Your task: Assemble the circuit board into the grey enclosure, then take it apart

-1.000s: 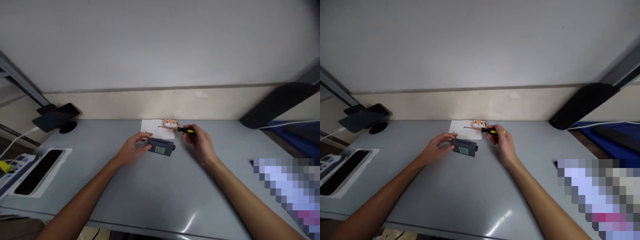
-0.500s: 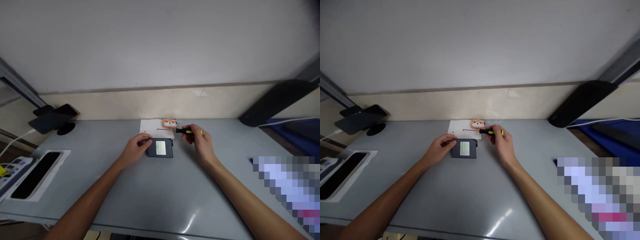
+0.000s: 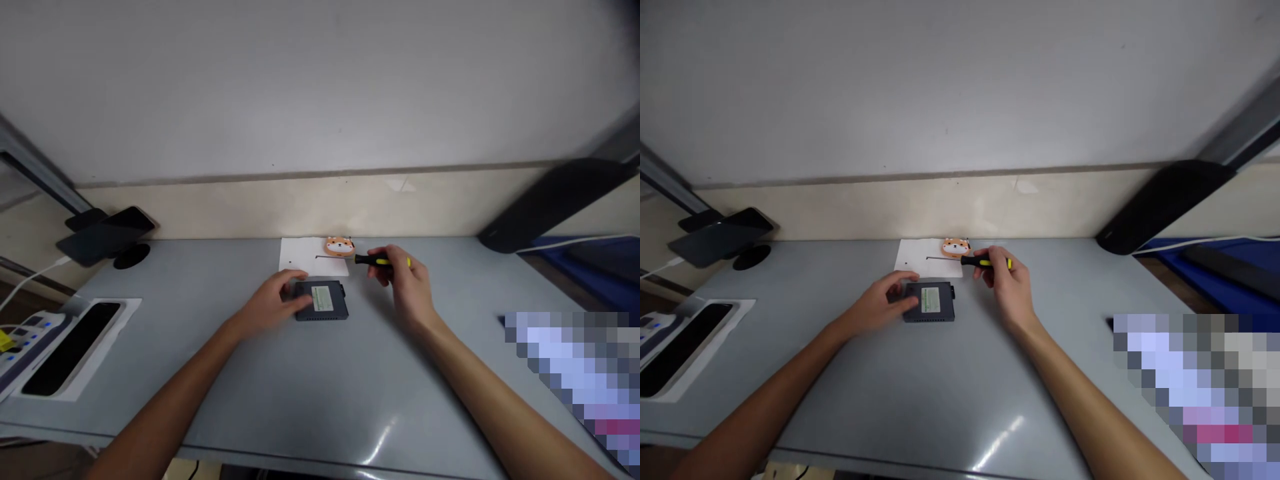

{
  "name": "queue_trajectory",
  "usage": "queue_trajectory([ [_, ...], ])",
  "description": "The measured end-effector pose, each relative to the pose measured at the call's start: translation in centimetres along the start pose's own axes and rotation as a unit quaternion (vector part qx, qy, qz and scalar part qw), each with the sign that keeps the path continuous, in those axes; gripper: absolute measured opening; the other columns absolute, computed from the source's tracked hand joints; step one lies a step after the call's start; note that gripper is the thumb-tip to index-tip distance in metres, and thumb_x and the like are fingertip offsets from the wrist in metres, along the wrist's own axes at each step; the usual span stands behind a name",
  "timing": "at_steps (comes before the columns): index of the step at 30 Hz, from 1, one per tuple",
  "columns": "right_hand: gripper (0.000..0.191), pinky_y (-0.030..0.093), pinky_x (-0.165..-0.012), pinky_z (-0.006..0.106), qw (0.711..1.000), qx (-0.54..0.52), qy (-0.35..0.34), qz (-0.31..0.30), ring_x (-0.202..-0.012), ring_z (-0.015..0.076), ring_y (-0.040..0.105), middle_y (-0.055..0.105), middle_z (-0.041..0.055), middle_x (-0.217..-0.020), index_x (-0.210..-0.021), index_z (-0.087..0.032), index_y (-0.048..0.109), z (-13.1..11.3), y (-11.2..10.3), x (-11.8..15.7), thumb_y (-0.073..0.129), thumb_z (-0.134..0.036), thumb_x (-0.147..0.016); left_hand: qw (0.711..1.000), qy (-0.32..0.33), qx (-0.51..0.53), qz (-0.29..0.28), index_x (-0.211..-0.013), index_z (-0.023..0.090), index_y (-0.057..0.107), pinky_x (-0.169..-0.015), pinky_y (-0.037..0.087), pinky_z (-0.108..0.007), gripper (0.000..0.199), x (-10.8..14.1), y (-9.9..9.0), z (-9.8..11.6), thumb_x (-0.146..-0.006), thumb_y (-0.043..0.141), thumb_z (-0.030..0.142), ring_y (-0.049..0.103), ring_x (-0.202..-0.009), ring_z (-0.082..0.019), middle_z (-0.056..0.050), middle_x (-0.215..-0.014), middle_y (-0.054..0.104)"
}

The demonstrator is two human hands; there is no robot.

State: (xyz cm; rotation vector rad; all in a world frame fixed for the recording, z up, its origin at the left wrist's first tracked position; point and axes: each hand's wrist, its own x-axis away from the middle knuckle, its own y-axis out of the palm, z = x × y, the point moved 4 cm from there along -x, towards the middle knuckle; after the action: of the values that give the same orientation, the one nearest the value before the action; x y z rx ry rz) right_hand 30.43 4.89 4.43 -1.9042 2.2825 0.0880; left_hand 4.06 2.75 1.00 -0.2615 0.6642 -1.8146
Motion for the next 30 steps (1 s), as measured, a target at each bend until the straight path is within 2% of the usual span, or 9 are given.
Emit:
queue_trajectory([
  [2, 0.039, 0.035, -0.056, 0.029, 1.000, -0.008, 0.000, 0.006, -0.058, 0.0138, 0.044, 0.062, 0.0022, -0.066, -0.091, -0.020, 0.074, -0.1, -0.2, -0.1, 0.051, -0.051, -0.099, 0.997, 0.050, -0.005, -0.059, -0.142, 0.033, 0.056, -0.105, 0.049, -0.042, 0.075, 0.5, 0.2, 0.5, -0.075, 0.087, 0.041, 0.059, -0.121, -0.026, -0.007, -0.139, 0.057],
  [3, 0.039, 0.035, -0.056, 0.029, 1.000, -0.012, 0.000, 0.008, -0.058, 0.0137, 0.044, 0.062, 0.0022, -0.065, -0.091, -0.020, 0.074, -0.2, -0.3, -0.1, 0.051, -0.051, -0.099, 0.996, 0.062, -0.010, -0.071, -0.143, 0.034, 0.055, -0.109, 0.047, -0.043, 0.081, 0.7, 0.2, 0.7, -0.071, 0.090, 0.039, 0.056, -0.126, -0.027, -0.007, -0.141, 0.054],
  [5, 0.038, 0.035, -0.055, 0.029, 1.000, -0.020, -0.004, 0.013, -0.058, 0.0137, 0.044, 0.062, 0.0022, -0.065, -0.090, -0.020, 0.074, -0.2, -0.5, -0.2, 0.051, -0.050, -0.099, 0.996, 0.058, -0.018, -0.061, -0.139, 0.035, 0.059, -0.108, 0.047, -0.042, 0.075, 0.9, 0.0, 0.8, -0.071, 0.090, 0.034, 0.056, -0.124, -0.025, -0.006, -0.137, 0.055],
  [9, 0.036, 0.033, -0.054, 0.029, 0.999, -0.043, -0.015, 0.019, -0.057, 0.0144, 0.044, 0.061, 0.0027, -0.063, -0.088, -0.020, 0.073, -0.4, -1.0, -0.5, 0.053, -0.047, -0.098, 0.999, 0.025, -0.025, -0.026, -0.126, 0.030, 0.066, -0.090, 0.051, -0.034, 0.056, 0.8, -0.3, 0.9, -0.074, 0.086, 0.038, 0.061, -0.098, -0.019, -0.003, -0.118, 0.064],
  [13, 0.033, 0.035, -0.056, 0.030, 0.997, -0.074, -0.033, 0.003, -0.057, 0.0148, 0.045, 0.061, 0.0028, -0.059, -0.085, -0.020, 0.074, -0.8, -1.1, -0.3, 0.053, -0.042, -0.098, 1.000, -0.023, -0.006, -0.006, -0.110, 0.026, 0.073, -0.082, 0.047, -0.030, 0.027, 0.7, -0.3, 1.2, -0.092, 0.068, 0.045, 0.060, -0.089, -0.017, -0.001, -0.104, 0.070],
  [19, 0.033, 0.035, -0.056, 0.030, 0.996, -0.072, -0.039, -0.029, -0.057, 0.0152, 0.046, 0.059, 0.0018, -0.056, -0.086, -0.020, 0.074, -0.8, -0.3, 0.3, 0.054, -0.044, -0.098, 0.994, -0.077, 0.019, 0.069, -0.078, 0.017, 0.065, -0.065, 0.039, -0.028, 0.055, 0.2, 0.1, 0.8, -0.103, 0.039, 0.059, 0.056, -0.072, -0.017, -0.001, -0.075, 0.063],
  [21, 0.035, 0.036, -0.057, 0.030, 0.996, -0.064, -0.035, -0.043, -0.058, 0.0151, 0.046, 0.060, 0.0017, -0.058, -0.087, -0.021, 0.074, -0.7, 0.1, 0.6, 0.054, -0.047, -0.098, 0.994, -0.071, 0.027, 0.080, -0.081, 0.017, 0.066, -0.068, 0.043, -0.029, 0.056, 0.1, 0.3, 0.5, -0.104, 0.038, 0.059, 0.060, -0.078, -0.019, -0.003, -0.080, 0.067],
  [25, 0.037, 0.037, -0.058, 0.030, 0.996, -0.049, -0.022, -0.072, -0.059, 0.0155, 0.047, 0.060, 0.0016, -0.061, -0.089, -0.021, 0.073, -0.4, 0.9, 1.2, 0.053, -0.050, -0.099, 0.991, -0.061, 0.076, 0.096, -0.105, 0.020, 0.071, -0.086, 0.049, -0.032, 0.053, 0.1, 0.4, -0.2, -0.107, 0.032, 0.055, 0.066, -0.096, -0.021, -0.005, -0.100, 0.074],
  [30, 0.039, 0.037, -0.059, 0.031, 0.995, -0.026, -0.024, -0.096, -0.059, 0.0166, 0.047, 0.061, 0.0018, -0.063, -0.091, -0.022, 0.072, -0.6, 1.5, 1.7, 0.050, -0.053, -0.100, 0.985, 0.013, 0.072, 0.155, -0.114, 0.022, 0.069, -0.089, 0.050, -0.034, 0.045, 0.4, -0.6, 0.5, -0.108, 0.034, 0.050, 0.064, -0.094, -0.018, -0.006, -0.108, 0.071],
])
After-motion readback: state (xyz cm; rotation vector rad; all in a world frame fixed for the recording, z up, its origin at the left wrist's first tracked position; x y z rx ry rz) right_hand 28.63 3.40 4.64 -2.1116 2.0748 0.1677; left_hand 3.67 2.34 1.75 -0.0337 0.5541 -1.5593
